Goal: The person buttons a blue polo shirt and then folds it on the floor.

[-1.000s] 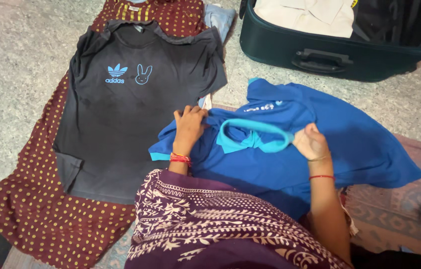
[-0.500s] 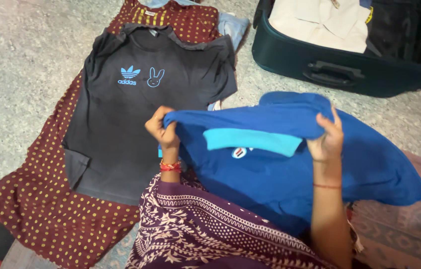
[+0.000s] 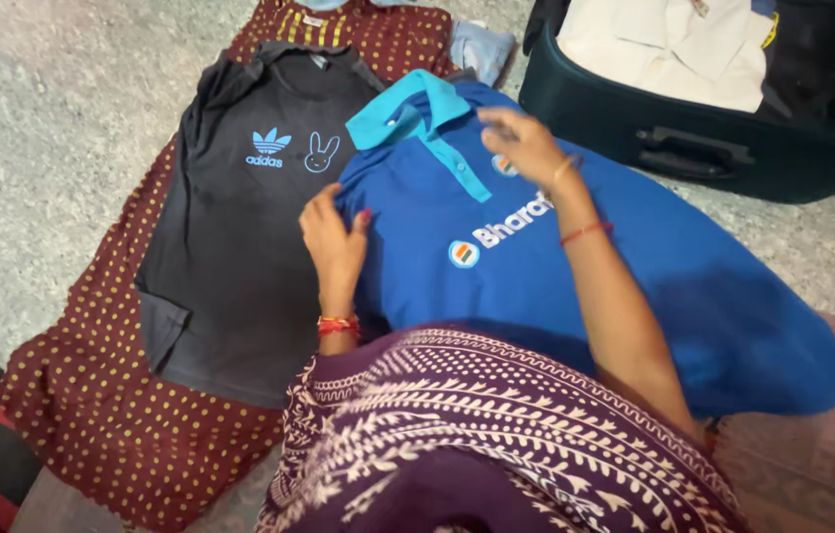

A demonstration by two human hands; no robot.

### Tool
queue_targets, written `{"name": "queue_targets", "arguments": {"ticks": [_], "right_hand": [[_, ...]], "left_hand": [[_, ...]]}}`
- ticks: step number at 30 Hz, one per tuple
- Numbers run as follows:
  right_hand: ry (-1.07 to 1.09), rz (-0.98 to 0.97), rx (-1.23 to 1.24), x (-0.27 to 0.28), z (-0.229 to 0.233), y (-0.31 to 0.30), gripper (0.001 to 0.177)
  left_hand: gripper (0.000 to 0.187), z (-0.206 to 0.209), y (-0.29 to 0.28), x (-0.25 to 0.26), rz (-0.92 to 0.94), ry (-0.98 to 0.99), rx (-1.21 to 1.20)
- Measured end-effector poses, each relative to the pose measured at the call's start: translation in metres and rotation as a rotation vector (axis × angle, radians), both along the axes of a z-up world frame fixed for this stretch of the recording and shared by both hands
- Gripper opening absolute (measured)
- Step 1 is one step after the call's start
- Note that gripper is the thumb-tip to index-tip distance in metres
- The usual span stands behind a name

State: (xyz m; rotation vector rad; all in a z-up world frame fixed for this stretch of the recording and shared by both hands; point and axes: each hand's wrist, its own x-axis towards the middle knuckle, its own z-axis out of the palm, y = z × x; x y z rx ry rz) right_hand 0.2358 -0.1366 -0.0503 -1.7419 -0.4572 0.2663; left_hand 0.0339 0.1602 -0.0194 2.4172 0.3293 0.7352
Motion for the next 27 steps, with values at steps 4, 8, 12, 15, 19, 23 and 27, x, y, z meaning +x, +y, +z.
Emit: {"name": "queue_targets", "arguments": {"ticks": [4, 8, 12, 15, 19, 23, 27], "right_hand": [[-0.384, 0.02, -0.461, -0.049, -0.076, -0.042, 0.05], [-0.179, -0.015, -0.856, -0.127, -0.087, -0.087, 0.076], [-0.092, -0.222, -0.895, -0.17, -0.083, -0.146, 0.084], [-0.027, -0.431, -0.938, -0.193, -0.098, -0.203, 0.088], [0.143, -0.682, -0.94, -0.214, -0.123, -0.274, 0.099], [0.11, -0.754, -1.027, -0.225, -0.127, -0.303, 0.097], [-0.292, -0.603, -0.813, -0.238, -0.082, -0.264, 0.063]], "left_hand": [[0.06, -0.014, -0.011, 0.0, -0.019, 0.304, 0.116], [0.067, -0.024, -0.012, 0.003, -0.002, 0.385, 0.159], [0.081, -0.036, -0.006, 0.009, 0.054, 0.362, 0.153], [0.09, -0.048, 0.001, 0.014, 0.107, 0.273, 0.088], [0.093, -0.061, 0.019, 0.018, 0.183, 0.158, -0.083], [0.094, -0.051, 0.033, 0.007, 0.267, 0.237, -0.283], [0.086, -0.015, 0.031, -0.009, 0.272, 0.64, -0.258]]}}
